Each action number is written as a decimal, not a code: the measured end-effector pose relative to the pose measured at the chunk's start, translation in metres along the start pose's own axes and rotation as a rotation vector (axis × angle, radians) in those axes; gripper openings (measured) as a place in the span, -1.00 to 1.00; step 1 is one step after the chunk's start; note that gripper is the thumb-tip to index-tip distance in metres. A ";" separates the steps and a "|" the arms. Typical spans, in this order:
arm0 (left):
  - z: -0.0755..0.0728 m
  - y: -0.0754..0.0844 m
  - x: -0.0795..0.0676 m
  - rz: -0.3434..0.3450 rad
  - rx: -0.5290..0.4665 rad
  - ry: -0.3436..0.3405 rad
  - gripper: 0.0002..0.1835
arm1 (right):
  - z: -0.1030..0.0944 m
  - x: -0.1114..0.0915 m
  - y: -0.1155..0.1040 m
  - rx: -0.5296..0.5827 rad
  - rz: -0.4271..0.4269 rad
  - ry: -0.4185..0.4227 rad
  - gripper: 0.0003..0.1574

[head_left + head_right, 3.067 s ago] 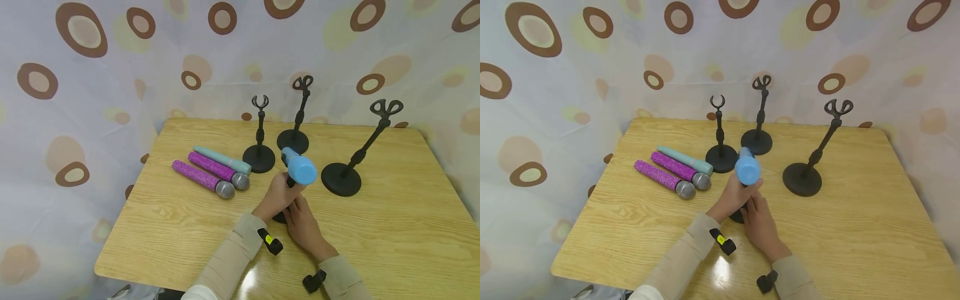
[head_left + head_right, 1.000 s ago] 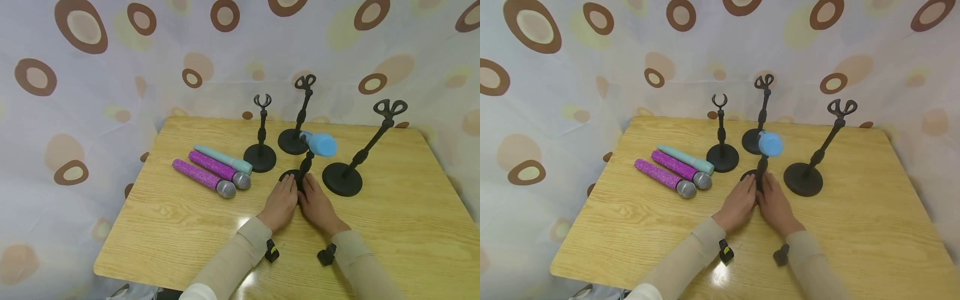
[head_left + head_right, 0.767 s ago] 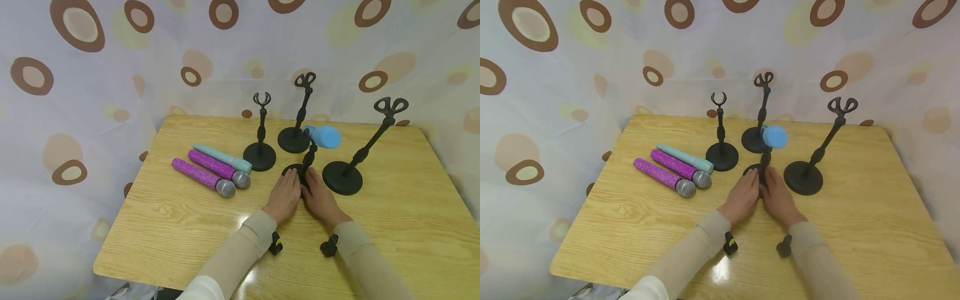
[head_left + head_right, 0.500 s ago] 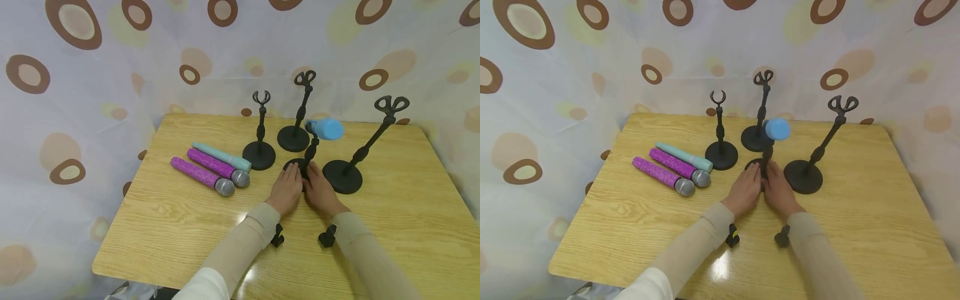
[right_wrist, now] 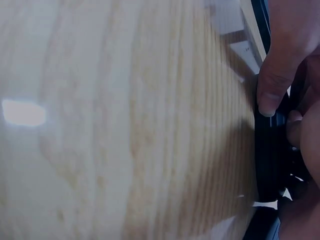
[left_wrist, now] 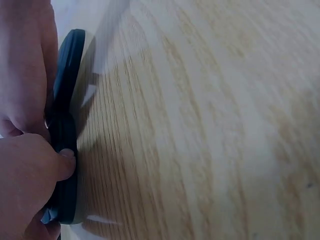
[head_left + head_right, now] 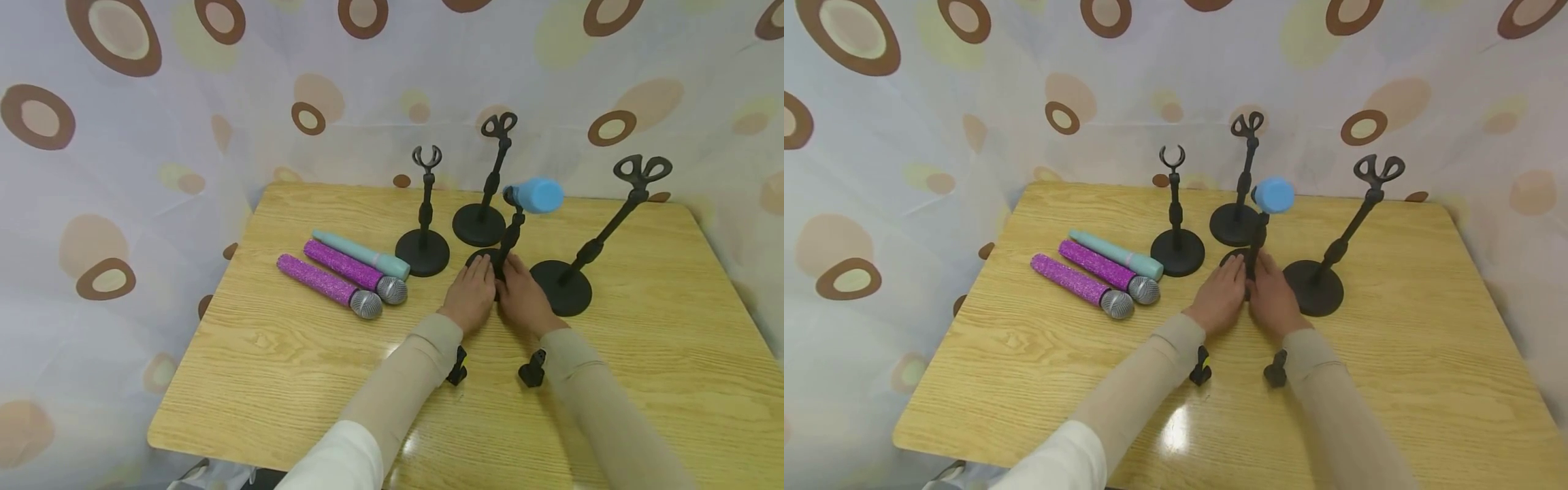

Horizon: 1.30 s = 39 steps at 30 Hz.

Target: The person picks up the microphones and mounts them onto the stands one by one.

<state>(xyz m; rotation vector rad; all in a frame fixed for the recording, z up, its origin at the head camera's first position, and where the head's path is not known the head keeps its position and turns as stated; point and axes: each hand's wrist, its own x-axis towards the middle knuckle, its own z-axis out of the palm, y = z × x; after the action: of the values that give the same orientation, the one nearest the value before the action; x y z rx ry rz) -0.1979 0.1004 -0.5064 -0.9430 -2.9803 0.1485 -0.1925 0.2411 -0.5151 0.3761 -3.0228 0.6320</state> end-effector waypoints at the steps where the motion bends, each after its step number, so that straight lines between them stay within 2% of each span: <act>1: 0.001 0.000 0.001 -0.001 -0.008 -0.001 -0.47 | -0.001 0.001 0.000 -0.009 -0.006 -0.001 -0.39; 4: 0.000 0.000 0.005 -0.012 -0.026 -0.008 -0.47 | -0.004 0.003 0.000 -0.023 -0.003 -0.019 -0.39; 10: -0.003 0.003 0.010 -0.019 -0.034 -0.009 -0.47 | -0.013 0.005 0.001 0.020 0.053 -0.078 -0.35; 17: -0.006 0.006 0.016 -0.012 -0.037 0.003 -0.48 | -0.015 0.004 0.008 0.041 0.062 -0.051 -0.34; 24: -0.004 0.007 0.019 0.015 -0.066 -0.065 -0.44 | -0.009 -0.027 0.016 0.112 0.068 -0.010 -0.32; 28: -0.011 0.005 0.018 0.028 -0.106 -0.102 -0.43 | -0.009 -0.050 0.021 0.194 0.066 0.098 -0.48; 31: -0.017 0.005 0.013 0.011 -0.100 -0.049 -0.53 | -0.013 -0.069 0.028 0.248 0.085 0.217 -0.61; 33: -0.022 0.009 0.008 -0.007 -0.078 0.027 -0.66 | -0.019 -0.079 0.035 0.254 0.120 0.295 -0.64; 35: -0.027 0.015 0.003 0.006 -0.031 0.112 -0.71 | -0.028 -0.085 0.043 0.241 0.178 0.344 -0.65; 37: -0.033 0.024 0.001 0.059 -0.019 0.172 -0.72 | -0.039 -0.086 0.053 0.225 0.240 0.335 -0.63; 39: -0.038 0.035 0.002 0.151 -0.003 0.200 -0.67 | -0.048 -0.081 0.063 0.230 0.295 0.269 -0.52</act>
<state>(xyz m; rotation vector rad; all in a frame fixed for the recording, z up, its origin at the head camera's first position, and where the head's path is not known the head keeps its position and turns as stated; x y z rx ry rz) -0.1781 0.1333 -0.4718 -1.1110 -2.7292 0.0470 -0.1299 0.3349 -0.5025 -0.1471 -2.7725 0.9652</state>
